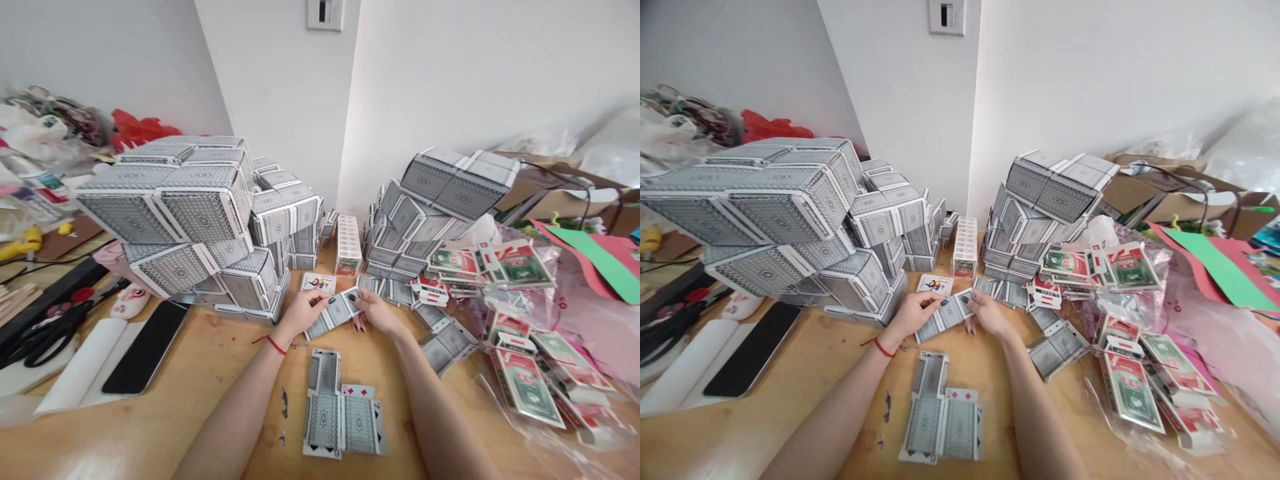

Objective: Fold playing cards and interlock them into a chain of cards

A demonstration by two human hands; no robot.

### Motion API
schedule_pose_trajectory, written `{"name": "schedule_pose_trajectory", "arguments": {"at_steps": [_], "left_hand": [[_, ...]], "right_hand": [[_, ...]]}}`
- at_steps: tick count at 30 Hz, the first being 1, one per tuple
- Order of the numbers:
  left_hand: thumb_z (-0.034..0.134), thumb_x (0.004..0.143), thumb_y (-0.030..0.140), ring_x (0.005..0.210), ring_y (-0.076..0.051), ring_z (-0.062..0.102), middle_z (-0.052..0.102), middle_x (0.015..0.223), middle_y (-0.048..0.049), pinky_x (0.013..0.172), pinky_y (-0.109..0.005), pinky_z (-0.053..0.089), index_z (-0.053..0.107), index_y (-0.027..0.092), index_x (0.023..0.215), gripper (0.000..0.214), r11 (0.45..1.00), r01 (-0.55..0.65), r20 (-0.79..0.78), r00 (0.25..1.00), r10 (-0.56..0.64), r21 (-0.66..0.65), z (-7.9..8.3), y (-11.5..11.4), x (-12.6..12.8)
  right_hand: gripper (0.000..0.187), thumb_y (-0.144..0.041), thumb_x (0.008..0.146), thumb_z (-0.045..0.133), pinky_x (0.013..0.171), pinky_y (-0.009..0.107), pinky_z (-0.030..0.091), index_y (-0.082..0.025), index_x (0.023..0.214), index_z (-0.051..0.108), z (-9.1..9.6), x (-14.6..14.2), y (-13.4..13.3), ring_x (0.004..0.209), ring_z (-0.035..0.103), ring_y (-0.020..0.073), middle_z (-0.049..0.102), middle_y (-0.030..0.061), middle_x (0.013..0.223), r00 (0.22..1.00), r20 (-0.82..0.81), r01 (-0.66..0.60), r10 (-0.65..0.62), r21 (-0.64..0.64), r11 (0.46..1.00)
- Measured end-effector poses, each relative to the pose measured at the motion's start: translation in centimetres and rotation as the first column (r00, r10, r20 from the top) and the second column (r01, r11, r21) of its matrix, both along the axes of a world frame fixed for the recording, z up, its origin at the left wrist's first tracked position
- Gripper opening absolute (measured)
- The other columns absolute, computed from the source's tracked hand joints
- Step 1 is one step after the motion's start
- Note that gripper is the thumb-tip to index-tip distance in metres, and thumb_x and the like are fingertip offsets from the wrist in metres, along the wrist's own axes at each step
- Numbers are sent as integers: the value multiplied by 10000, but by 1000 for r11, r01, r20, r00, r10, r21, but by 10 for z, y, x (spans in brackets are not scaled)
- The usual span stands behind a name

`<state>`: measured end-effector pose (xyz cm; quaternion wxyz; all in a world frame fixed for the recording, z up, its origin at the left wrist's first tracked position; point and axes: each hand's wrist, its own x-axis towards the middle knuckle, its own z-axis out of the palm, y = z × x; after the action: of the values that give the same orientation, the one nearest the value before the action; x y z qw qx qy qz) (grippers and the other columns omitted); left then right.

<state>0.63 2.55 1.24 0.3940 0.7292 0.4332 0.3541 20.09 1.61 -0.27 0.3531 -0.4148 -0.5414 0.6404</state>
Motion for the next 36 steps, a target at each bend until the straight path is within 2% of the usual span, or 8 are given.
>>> {"name": "schedule_pose_trajectory", "arguments": {"at_steps": [5, 8, 10, 12, 16, 21, 27, 36], "left_hand": [[469, 780, 275, 690, -128, 579, 649, 798, -36, 626, -220, 452, 623, 145, 826, 206, 997, 78, -1, 997, -78, -10, 0, 3, 2], [461, 784, 285, 661, -123, 561, 628, 756, -29, 607, -222, 441, 596, 141, 805, 199, 1000, 18, 20, 1000, -18, -2, -4, 4, 2], [462, 786, 293, 664, -125, 556, 623, 758, -30, 609, -225, 436, 584, 143, 822, 197, 999, -44, 43, 998, 43, 12, -5, 4, 2], [459, 790, 302, 663, -125, 552, 621, 754, -31, 610, -227, 432, 580, 144, 825, 202, 997, -70, 67, 995, 68, 23, -4, 3, 1], [447, 799, 306, 677, -128, 547, 619, 760, -33, 620, -227, 423, 580, 149, 821, 208, 996, -73, 99, 993, 68, 54, 0, -2, 2], [454, 793, 299, 697, -137, 548, 623, 776, -37, 638, -233, 413, 590, 163, 826, 195, 992, -79, 85, 994, 71, 94, 2, -6, 4], [473, 774, 278, 588, -113, 501, 581, 647, -17, 550, -211, 374, 582, 149, 734, 174, 992, -74, 97, 993, 64, 105, 3, -6, 2], [545, 723, 301, 497, -86, 450, 514, 548, 12, 476, -194, 333, 519, 142, 615, 194, 995, -99, 157, 983, 93, 32, 0, -5, -1]], "right_hand": [[190, -374, 789, 440, 306, 209, 344, -200, 864, 424, 2, -9, 0, 307, 429, 85, 538, -37, 537, 956, 82, 261, -281, 196, 945], [219, -299, 786, 457, 564, 306, 486, -200, 981, 481, 6, -17, -4, 608, 570, 146, 601, 65, 872, 745, 159, 469, -648, 565, 678], [212, -251, 790, 456, 789, 407, 446, -196, 976, 543, 8, -25, -9, 881, 553, 214, 593, 96, 978, 612, 176, 393, -771, 779, 489], [251, -210, 798, 444, 888, 449, 387, -195, 1017, 564, 8, -35, -15, 1006, 510, 235, 599, 96, 1020, 591, 187, 267, -785, 873, 409], [336, -203, 822, 388, 915, 421, 394, -171, 1122, 538, 3, -53, -22, 1081, 494, 230, 567, 104, 1133, 613, 249, 239, -750, 846, 476], [316, -263, 796, 436, 838, 376, 453, -187, 1056, 598, 0, -54, -21, 945, 587, 216, 628, 72, 1046, 700, 189, 457, -689, 623, 635], [243, -304, 703, 556, 743, 334, 473, -173, 874, 667, 4, -51, -19, 800, 623, 210, 684, 53, 887, 742, 45, 612, -669, 361, 703], [130, -302, 673, 583, 521, 242, 416, -174, 693, 573, 0, -47, -17, 563, 557, 142, 638, 13, 635, 819, 70, 536, -570, 265, 802]]}}
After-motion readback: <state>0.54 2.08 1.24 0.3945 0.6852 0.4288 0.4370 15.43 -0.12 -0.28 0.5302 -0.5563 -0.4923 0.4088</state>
